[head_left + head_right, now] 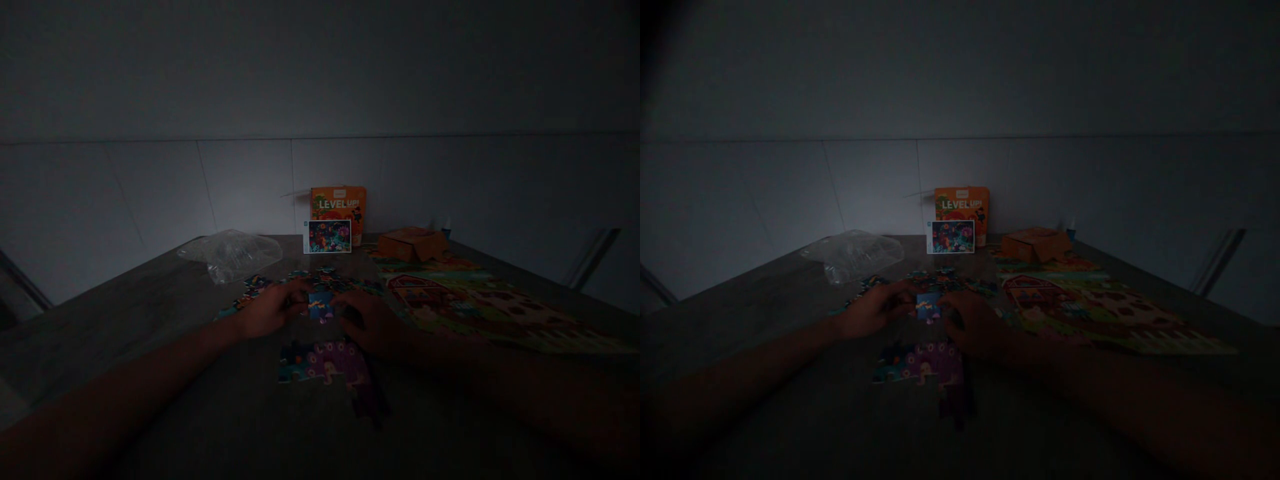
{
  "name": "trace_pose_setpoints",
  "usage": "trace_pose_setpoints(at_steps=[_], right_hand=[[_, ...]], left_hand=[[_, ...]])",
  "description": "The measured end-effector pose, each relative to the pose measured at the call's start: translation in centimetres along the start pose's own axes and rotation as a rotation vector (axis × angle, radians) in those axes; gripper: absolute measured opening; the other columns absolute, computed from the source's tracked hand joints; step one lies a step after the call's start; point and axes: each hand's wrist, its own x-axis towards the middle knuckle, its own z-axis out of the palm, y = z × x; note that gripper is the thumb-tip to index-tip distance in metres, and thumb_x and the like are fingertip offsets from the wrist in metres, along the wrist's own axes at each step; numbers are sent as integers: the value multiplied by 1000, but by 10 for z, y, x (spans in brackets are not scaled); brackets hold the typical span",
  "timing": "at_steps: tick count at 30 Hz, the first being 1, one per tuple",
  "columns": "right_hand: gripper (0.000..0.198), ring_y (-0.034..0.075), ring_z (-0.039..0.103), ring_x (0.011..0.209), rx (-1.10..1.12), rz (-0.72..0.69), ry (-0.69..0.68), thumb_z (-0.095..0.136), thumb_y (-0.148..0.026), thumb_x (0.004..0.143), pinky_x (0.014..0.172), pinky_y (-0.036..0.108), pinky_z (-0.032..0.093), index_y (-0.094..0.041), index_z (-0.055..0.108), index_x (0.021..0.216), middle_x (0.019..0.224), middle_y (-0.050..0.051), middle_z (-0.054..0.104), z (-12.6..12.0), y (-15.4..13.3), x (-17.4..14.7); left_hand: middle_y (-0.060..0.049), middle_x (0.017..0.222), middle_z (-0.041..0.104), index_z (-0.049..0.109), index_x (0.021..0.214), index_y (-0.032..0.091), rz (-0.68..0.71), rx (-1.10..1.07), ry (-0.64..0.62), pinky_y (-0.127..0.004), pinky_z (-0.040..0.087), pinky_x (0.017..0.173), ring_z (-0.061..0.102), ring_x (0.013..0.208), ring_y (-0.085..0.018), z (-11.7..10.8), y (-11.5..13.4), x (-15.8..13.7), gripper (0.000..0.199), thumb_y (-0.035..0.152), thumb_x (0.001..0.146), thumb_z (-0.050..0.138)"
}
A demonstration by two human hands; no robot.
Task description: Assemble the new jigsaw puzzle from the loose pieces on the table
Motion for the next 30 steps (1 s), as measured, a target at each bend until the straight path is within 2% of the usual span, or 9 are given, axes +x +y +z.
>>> trace_pose_setpoints(at_steps=[3,8,14,17,23,25,27,30], right_hand=[[36,24,64,101,-9,-21,7,54,-15,78,90,39,49,-15,65,112,109,11,71,-1,-2,1],[29,23,66,96,24,-77,32,53,-18,82,86,36,51,-16,66,108,104,11,72,-6,-8,1],[22,20,66,87,37,-256,-14,54,-16,84,80,33,51,-15,67,102,94,9,72,-6,-7,-2],[21,20,66,86,27,-304,-5,55,-16,84,79,33,52,-16,68,100,92,8,72,-3,-3,-2],[20,19,65,86,9,-324,8,57,-15,84,79,32,51,-16,68,100,92,8,71,0,2,-1],[19,19,65,85,-1,-330,11,57,-15,84,78,31,51,-16,69,99,90,7,71,0,3,-1],[16,18,65,83,1,-336,7,57,-15,85,77,30,50,-17,69,96,88,6,70,1,4,0],[14,18,65,83,-3,-356,-10,57,-15,87,78,31,50,-17,69,95,86,6,71,1,4,1]], left_hand=[[-2,82,67,56,115,18,-14,-9,21,-25,47,66,64,77,-17,0,1,0,28,28,89,56],[-1,78,67,57,110,16,-27,-164,5,-25,47,66,63,73,-16,-1,2,0,26,27,86,60],[-3,76,72,56,101,15,-77,-306,-182,-25,48,64,66,70,-16,-3,4,-2,25,34,87,64],[-2,74,72,56,98,16,-76,-323,-224,-23,46,60,66,67,-15,-3,4,-2,25,36,87,66],[-2,75,71,57,98,15,-22,-263,-212,-23,47,60,64,67,-14,-2,0,-2,22,33,89,64],[-3,83,70,60,101,15,48,-170,-162,-25,49,65,64,75,-16,-3,0,-3,19,29,88,64],[-7,100,66,65,108,17,195,-24,-117,-31,51,80,63,93,-19,-5,4,-5,21,21,88,64],[-9,123,55,72,111,25,419,147,-146,-40,47,97,54,115,-25,-6,14,-8,30,11,87,62]])
